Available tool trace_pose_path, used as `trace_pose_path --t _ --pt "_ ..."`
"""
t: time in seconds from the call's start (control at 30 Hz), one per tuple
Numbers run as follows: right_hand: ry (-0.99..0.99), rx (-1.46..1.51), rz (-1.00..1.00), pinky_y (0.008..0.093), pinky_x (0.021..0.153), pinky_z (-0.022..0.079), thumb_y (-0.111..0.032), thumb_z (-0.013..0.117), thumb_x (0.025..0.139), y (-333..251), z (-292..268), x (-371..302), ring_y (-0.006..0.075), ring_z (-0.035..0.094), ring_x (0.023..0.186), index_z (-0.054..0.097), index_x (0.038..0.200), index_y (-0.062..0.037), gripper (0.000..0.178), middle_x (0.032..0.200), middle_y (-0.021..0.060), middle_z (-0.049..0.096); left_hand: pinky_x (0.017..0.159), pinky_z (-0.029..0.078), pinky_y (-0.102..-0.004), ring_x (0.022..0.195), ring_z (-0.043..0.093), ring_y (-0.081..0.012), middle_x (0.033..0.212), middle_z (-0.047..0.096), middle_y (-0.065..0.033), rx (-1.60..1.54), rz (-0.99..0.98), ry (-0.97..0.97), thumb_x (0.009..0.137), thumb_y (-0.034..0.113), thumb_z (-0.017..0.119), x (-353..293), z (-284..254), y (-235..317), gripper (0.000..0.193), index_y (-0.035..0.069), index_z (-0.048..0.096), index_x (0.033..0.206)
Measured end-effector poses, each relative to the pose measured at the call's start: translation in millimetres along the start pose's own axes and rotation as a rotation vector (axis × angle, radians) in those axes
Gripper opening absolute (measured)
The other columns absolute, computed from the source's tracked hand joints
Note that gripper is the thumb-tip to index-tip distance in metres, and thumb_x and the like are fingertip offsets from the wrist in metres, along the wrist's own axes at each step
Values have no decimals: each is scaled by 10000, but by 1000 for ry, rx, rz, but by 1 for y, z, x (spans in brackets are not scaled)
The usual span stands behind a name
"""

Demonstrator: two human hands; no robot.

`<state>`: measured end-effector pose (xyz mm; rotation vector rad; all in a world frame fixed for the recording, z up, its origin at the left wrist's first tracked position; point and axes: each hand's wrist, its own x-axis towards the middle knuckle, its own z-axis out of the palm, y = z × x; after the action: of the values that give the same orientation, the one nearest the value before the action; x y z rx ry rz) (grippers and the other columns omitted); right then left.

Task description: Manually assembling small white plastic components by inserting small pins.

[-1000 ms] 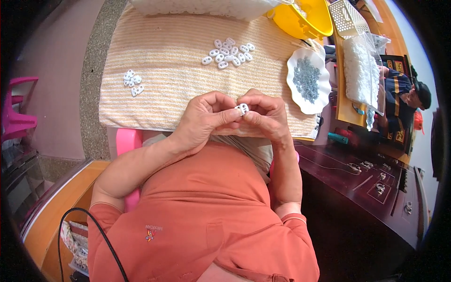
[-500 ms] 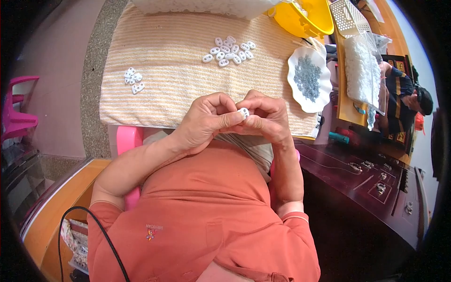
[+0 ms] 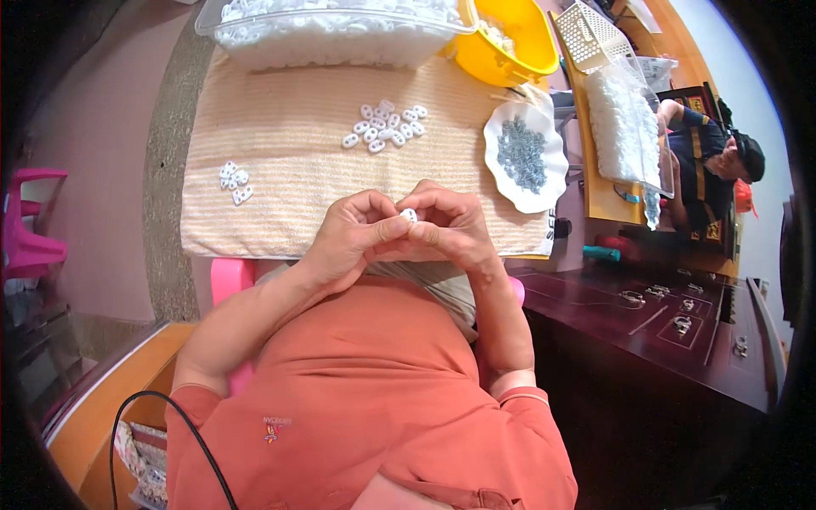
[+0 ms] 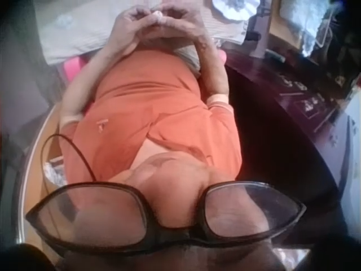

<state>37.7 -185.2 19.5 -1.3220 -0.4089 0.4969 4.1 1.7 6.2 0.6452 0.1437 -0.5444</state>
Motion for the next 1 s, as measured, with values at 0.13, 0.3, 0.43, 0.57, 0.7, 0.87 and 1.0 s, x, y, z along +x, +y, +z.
trace_pose_path --t 0.13,0.3,0.43,0.57,0.7,0.87,1.0 --pt "-52 138 30 238 767 470 2 666 849 -3 0 -2 105 578 884 642 1052 23 205 987 42 562 688 575 -264 754 623 -107 843 622 -25 34 -9 -32 855 59 680 -1 -1 1 105 40 577 860" --pt "-44 90 103 236 756 454 -16 691 819 -14 1 -3 114 554 874 651 980 24 171 978 66 561 697 575 -263 771 624 -111 838 613 -19 41 -43 -46 855 63 681 -3 -1 1 97 46 587 873" --pt "-60 105 145 244 784 443 8 676 825 -20 0 -3 117 542 893 642 955 24 135 976 63 553 700 576 -258 777 625 -108 853 617 -20 54 -57 -65 866 77 673 -2 0 3 86 48 593 877" --pt "-18 109 135 242 770 474 22 658 839 -22 -5 -1 110 573 860 616 971 30 138 948 59 577 692 578 -275 774 646 -141 902 649 -66 42 -62 -47 878 93 660 -1 -2 2 93 37 587 895" --pt "194 -236 114 237 664 534 -26 644 876 -32 -28 8 91 612 735 616 1006 30 144 834 34 633 702 580 -275 784 652 -143 943 660 -84 45 -67 -38 877 99 660 0 -3 0 96 35 595 908" --pt "420 -527 -25 223 590 511 -62 647 878 -61 -76 35 78 585 662 638 993 20 142 758 20 630 719 580 -275 784 650 -133 1008 654 -103 77 -81 -42 875 100 662 -2 0 2 103 30 601 919" --pt "598 -809 -294 207 570 507 -116 673 861 -105 -99 75 85 589 617 664 1031 14 214 750 49 641 723 579 -277 781 649 -130 1033 646 -116 88 -74 -32 874 99 663 -4 0 2 107 29 599 924"
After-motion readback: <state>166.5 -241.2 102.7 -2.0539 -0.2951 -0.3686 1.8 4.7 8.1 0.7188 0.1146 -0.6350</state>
